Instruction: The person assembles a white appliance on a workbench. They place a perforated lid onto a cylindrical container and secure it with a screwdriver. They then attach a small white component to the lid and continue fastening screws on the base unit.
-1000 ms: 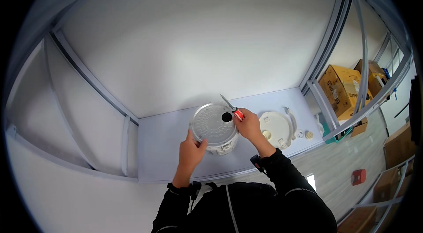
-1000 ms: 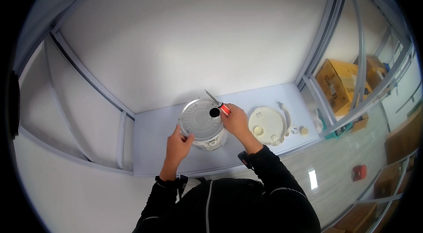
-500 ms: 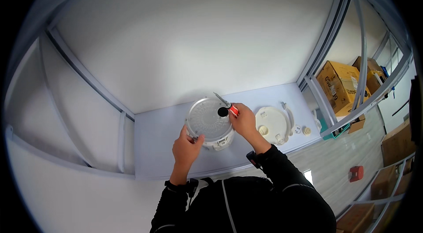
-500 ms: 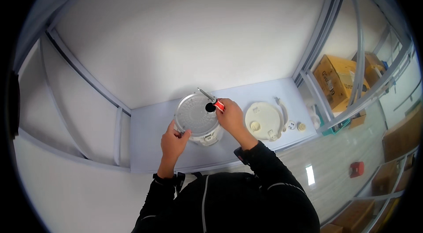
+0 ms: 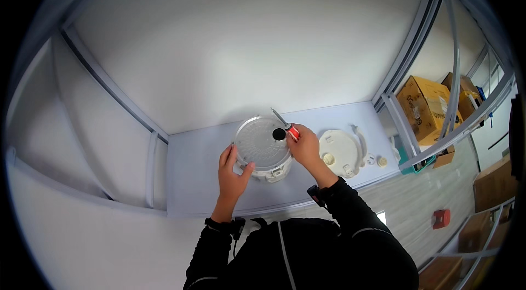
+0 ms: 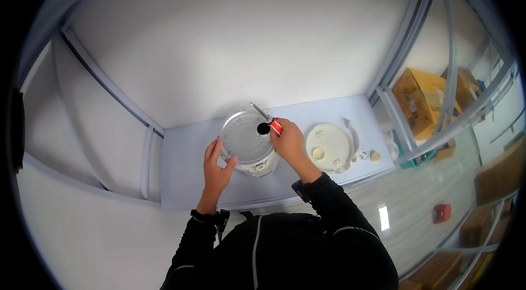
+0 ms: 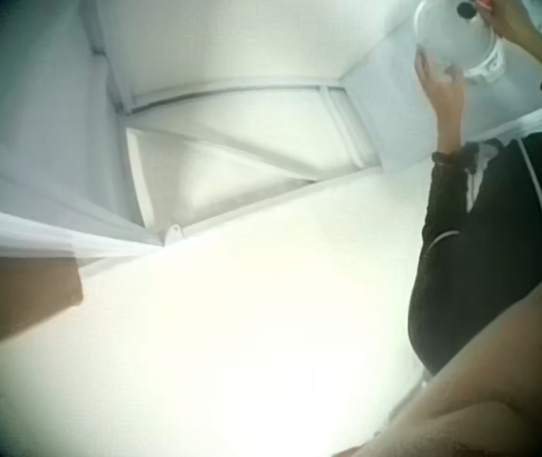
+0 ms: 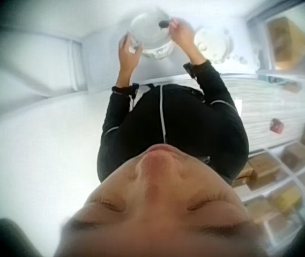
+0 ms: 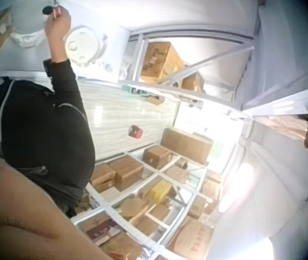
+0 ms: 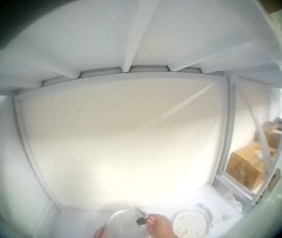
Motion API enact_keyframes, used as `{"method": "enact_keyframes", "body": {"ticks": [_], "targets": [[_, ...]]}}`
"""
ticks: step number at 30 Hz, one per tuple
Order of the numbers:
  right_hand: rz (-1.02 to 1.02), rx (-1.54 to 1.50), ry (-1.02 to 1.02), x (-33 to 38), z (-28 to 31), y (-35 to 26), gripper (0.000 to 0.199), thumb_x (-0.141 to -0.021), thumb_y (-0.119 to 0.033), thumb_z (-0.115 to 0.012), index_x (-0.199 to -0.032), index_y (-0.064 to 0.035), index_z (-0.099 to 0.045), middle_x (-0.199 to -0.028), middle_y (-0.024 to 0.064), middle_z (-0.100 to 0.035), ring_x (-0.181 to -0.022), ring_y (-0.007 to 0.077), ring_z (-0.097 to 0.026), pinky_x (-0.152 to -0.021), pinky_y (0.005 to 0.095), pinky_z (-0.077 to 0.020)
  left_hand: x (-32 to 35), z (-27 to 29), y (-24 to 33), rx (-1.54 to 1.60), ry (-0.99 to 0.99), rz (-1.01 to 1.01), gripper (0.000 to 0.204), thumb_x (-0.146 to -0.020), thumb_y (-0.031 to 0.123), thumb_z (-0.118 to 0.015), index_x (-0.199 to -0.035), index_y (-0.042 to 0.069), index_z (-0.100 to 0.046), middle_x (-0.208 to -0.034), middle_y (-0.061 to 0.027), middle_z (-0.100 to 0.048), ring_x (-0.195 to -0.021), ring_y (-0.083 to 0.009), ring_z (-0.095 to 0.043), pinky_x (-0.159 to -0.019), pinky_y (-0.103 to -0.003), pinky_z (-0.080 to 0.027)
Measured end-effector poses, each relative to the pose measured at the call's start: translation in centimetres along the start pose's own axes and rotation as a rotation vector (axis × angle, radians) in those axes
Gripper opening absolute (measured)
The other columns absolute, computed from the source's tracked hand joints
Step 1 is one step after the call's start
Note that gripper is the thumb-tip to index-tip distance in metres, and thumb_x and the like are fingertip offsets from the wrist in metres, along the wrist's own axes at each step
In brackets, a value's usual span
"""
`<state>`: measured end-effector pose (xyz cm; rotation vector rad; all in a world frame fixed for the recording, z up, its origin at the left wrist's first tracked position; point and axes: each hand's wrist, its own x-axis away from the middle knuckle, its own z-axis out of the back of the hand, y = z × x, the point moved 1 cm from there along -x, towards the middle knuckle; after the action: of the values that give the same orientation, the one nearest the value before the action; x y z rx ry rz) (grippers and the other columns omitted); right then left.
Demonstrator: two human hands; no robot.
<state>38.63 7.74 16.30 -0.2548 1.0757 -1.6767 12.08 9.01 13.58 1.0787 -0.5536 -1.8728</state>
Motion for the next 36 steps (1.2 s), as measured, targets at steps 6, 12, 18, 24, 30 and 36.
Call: {"method": "enact_keyframes", "body": {"ticks": [6, 12, 18, 24, 30, 36], "targets": [[-0.007, -0.04, -0.001, -0.1, -0.2, 0.4, 0.027, -0.089, -0.018, -0.077, -0.114, -0.0087, -0.076, -0.106, 0.0153, -0.076, -0.098, 0.0392, -0.071, -0.084, 0.0479, -0.0572, 0.6, -0.6, -0.8, 0.047, 0.041, -0.007, 0.077, -0.086, 0.021, -0.086, -0.152, -0.003, -0.054, -0.15, -0.0214, -0.053, -0.138, -0.0364, -0.055, -0.114, -0.045, -0.047], [0.03, -0.043, -0.006, -0.8, -0.3, 1.5, 0.027, -0.088, -0.016, -0.078, -0.113, -0.0065, -0.075, -0.106, 0.0145, -0.076, -0.097, 0.0384, -0.071, -0.083, 0.0461, -0.0573, 2.1, -1.4, -2.6, -0.011, 0.037, -0.089, 0.084, -0.084, 0.028, -0.091, -0.154, 0.001, -0.054, -0.15, -0.0181, -0.046, -0.136, -0.0344, -0.051, -0.108, -0.044, -0.05], [0.248, -0.076, 0.067, -2.8, 1.1, 2.6, 0.026, -0.087, -0.02, -0.083, -0.103, -0.0025, -0.073, -0.112, 0.0128, -0.071, -0.093, 0.0368, -0.07, -0.078, 0.0425, -0.0572, 3.7, -3.2, -1.1, 0.034, 0.078, -0.072, 0.077, -0.081, 0.022, -0.093, -0.148, 0.003, -0.06, -0.146, -0.0171, -0.045, -0.132, -0.0337, -0.052, -0.106, -0.044, -0.049], [0.19, -0.057, 0.033, -0.7, 5.2, -1.1, 0.024, -0.088, -0.02, -0.083, -0.101, -0.0028, -0.072, -0.108, 0.0113, -0.071, -0.089, 0.0358, -0.07, -0.075, 0.0416, -0.0567, 4.9, -5.2, 1.0, 0.001, 0.204, -0.044, 0.071, -0.077, 0.02, -0.094, -0.14, 0.003, -0.066, -0.141, -0.0168, -0.047, -0.131, -0.0338, -0.051, -0.108, -0.046, -0.048], [0.406, 0.098, -0.224, 4.4, 7.3, -4.6, 0.024, -0.078, -0.01, -0.08, -0.101, -0.0075, -0.072, -0.119, 0.0097, -0.075, -0.099, 0.0325, -0.07, -0.08, 0.0428, -0.0597, 5.0, -6.4, 1.6, -0.033, 0.231, -0.061, 0.071, -0.077, 0.018, -0.093, -0.14, 0.003, -0.064, -0.141, -0.0175, -0.047, -0.131, -0.0352, -0.049, -0.108, -0.047, -0.047], [0.507, 0.21, -0.227, 4.6, 6.1, -2.4, 0.022, -0.08, -0.012, -0.08, -0.1, -0.0067, -0.071, -0.126, 0.009, -0.074, -0.112, 0.0303, -0.069, -0.084, 0.0413, -0.0604, 5.4, -7.0, 1.6, -0.092, 0.248, -0.108, 0.077, -0.079, 0.023, -0.094, -0.145, 0.004, -0.06, -0.144, -0.0204, -0.045, -0.128, -0.0361, -0.046, -0.1, -0.047, -0.046]]}}
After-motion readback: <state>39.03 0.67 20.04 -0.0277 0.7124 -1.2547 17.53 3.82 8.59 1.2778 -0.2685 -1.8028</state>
